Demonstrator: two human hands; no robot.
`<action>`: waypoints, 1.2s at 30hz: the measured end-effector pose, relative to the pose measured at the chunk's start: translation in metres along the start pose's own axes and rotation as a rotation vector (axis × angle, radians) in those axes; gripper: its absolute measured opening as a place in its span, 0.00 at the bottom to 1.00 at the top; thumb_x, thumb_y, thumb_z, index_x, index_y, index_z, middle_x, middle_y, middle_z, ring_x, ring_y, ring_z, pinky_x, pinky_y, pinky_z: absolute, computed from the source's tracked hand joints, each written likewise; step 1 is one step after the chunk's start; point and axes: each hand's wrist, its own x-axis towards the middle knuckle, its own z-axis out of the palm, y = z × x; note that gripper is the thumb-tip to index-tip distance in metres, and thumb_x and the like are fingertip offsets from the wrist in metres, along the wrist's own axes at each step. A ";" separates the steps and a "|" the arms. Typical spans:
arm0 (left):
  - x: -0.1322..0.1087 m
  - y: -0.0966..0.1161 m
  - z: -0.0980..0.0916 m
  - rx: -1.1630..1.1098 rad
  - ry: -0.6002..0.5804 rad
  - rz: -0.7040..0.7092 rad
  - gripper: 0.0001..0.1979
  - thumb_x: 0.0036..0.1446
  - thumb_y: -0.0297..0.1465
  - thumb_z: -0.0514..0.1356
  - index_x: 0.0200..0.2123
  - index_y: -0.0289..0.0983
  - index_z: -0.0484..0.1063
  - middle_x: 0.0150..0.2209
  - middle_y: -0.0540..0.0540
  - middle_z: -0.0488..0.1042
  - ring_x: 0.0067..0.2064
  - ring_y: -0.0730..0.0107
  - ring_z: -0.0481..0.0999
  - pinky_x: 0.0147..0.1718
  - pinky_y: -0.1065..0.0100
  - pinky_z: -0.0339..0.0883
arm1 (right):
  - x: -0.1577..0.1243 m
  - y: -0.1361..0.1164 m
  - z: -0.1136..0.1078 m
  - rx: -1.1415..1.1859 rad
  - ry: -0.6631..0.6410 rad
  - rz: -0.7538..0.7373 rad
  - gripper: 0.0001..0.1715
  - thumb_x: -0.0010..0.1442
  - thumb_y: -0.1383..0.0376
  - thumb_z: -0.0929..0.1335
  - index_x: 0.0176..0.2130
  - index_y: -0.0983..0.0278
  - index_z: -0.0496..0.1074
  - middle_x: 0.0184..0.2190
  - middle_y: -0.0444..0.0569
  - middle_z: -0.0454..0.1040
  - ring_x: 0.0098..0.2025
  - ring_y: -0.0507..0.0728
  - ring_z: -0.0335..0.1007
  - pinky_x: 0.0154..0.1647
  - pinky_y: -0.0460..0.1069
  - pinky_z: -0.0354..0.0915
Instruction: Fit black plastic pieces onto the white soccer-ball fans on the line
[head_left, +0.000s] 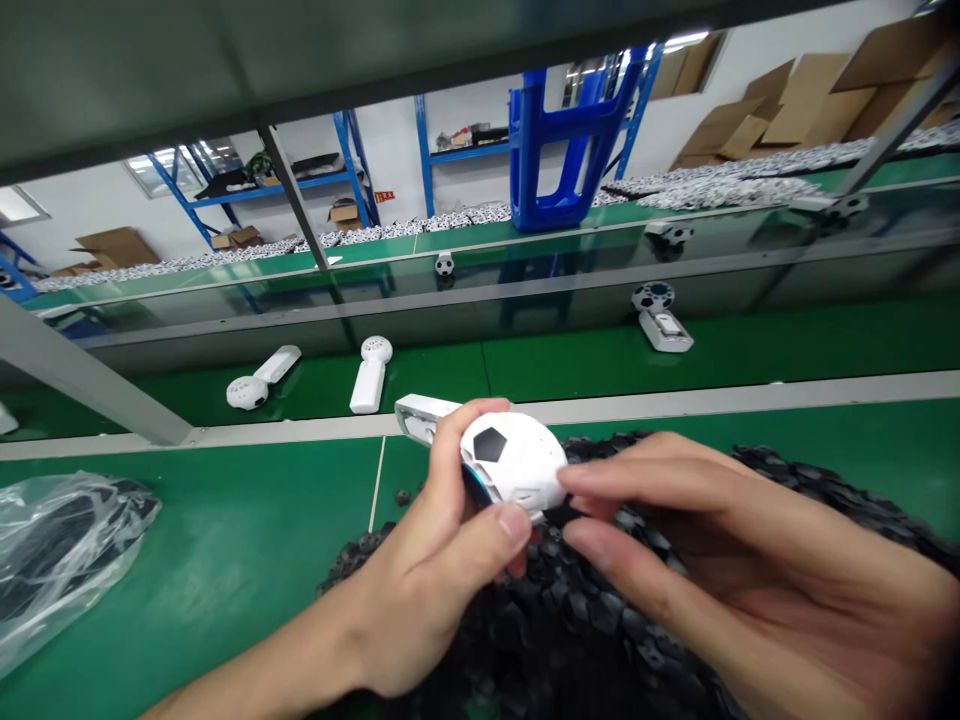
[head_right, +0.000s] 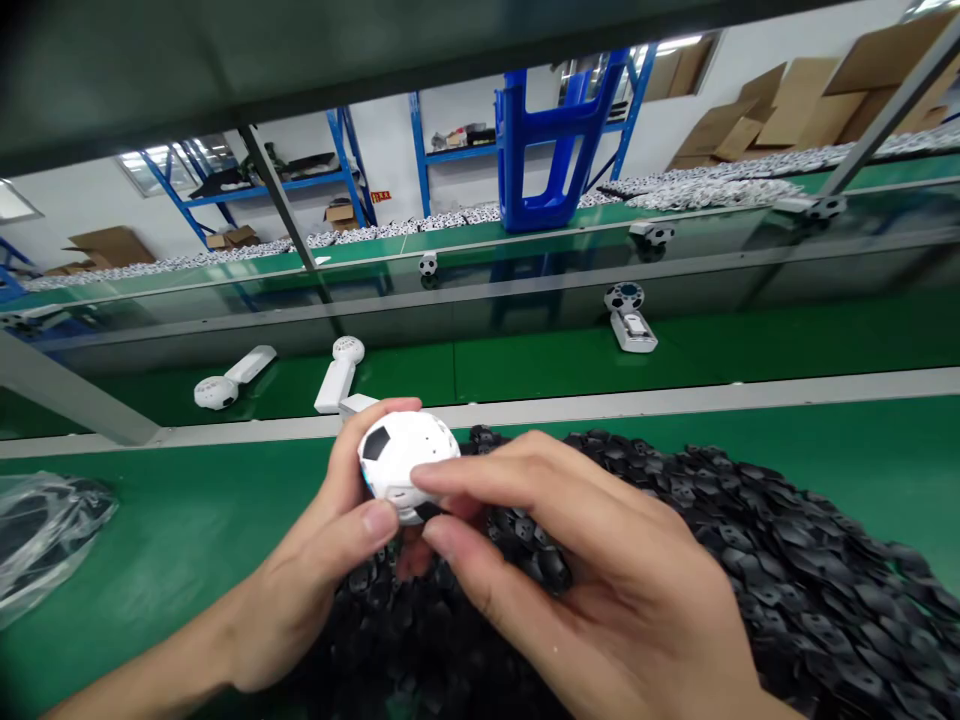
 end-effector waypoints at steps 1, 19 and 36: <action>-0.001 0.001 0.001 0.037 -0.001 -0.010 0.33 0.76 0.55 0.60 0.76 0.58 0.51 0.54 0.48 0.72 0.48 0.62 0.73 0.51 0.57 0.68 | -0.002 0.000 0.001 -0.018 0.016 -0.012 0.20 0.71 0.68 0.78 0.55 0.44 0.82 0.45 0.40 0.85 0.46 0.54 0.84 0.44 0.44 0.79; 0.002 -0.003 0.011 0.095 -0.096 0.133 0.33 0.78 0.52 0.58 0.76 0.49 0.51 0.65 0.39 0.66 0.63 0.48 0.70 0.62 0.49 0.70 | 0.003 0.001 0.009 0.545 -0.144 0.570 0.35 0.64 0.54 0.84 0.67 0.40 0.80 0.62 0.42 0.85 0.57 0.60 0.87 0.60 0.50 0.83; -0.008 0.033 0.000 0.013 0.137 -0.010 0.32 0.67 0.40 0.75 0.69 0.54 0.69 0.36 0.51 0.83 0.29 0.71 0.82 0.27 0.75 0.77 | 0.004 -0.002 -0.028 -0.161 -0.474 0.229 0.32 0.65 0.62 0.82 0.64 0.46 0.77 0.59 0.43 0.86 0.55 0.63 0.87 0.52 0.54 0.84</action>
